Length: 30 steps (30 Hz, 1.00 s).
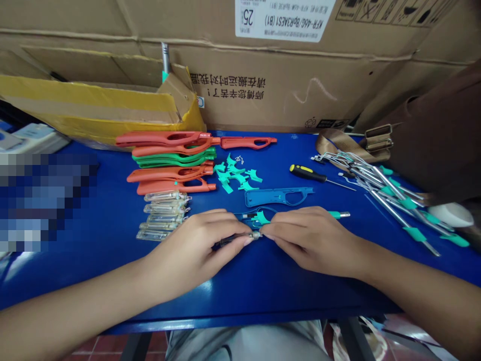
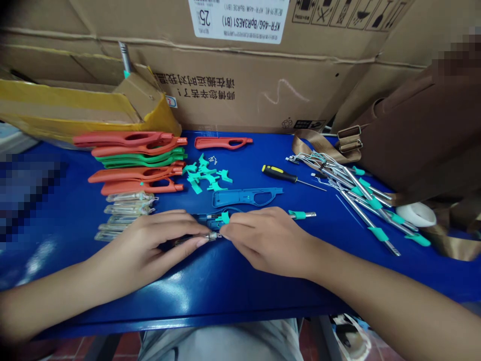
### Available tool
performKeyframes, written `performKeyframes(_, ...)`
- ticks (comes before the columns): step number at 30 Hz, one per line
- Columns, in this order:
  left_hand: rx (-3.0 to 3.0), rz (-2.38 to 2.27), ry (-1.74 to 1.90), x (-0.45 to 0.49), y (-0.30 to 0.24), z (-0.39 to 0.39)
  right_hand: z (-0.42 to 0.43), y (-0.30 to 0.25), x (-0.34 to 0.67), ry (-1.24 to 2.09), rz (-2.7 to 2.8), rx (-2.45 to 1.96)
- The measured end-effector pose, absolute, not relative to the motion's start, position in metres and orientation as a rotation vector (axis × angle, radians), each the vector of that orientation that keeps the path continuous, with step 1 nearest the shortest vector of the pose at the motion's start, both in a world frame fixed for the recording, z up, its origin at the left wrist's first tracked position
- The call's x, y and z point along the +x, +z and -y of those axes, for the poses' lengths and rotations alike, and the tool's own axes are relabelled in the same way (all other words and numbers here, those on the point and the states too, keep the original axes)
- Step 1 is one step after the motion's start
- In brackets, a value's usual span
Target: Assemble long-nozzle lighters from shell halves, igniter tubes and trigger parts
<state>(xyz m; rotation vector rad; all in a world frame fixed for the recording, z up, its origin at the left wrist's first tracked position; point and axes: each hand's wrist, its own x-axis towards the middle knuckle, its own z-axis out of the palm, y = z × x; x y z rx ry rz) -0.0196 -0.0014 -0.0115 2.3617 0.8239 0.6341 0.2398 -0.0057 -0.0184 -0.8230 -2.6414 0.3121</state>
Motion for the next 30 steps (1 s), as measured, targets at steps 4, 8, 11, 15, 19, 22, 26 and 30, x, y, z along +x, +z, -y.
performKeyframes(4,2.356,-0.814,0.657,-0.0183,-0.0112,0.0018,0.0063,-0.0192,0.2398,0.321,2.636,-0.824)
performKeyframes(8,2.357,-0.813,0.664,-0.0178,-0.0113,0.0023,0.0061,-0.0193,0.2392,0.34,2.636,-0.833)
performKeyframes(11,2.354,-0.821,0.67,-0.0181,-0.0114,0.0021,0.0054,-0.019,0.2384,0.353,2.639,-0.852)
performKeyframes(15,2.351,-0.85,0.68,-0.0191,-0.011,-0.0004,0.0044,-0.0187,0.2367,0.437,2.558,-0.894)
performKeyframes(19,2.334,-0.898,0.689,-0.0206,-0.01,-0.0026,0.0034,-0.0192,0.2365,0.516,2.407,-0.899)
performKeyframes(22,2.315,-0.91,0.695,-0.021,-0.0096,-0.0026,0.0025,-0.02,0.2371,0.561,2.375,-0.878)
performKeyframes(26,2.3,-0.894,0.7,-0.0204,-0.0102,-0.0017,0.0024,-0.0203,0.2368,0.577,2.371,-0.841)
performKeyframes(30,2.281,-0.872,0.695,-0.02,-0.011,-0.0018,0.0029,-0.0199,0.2361,0.591,2.365,-0.819)
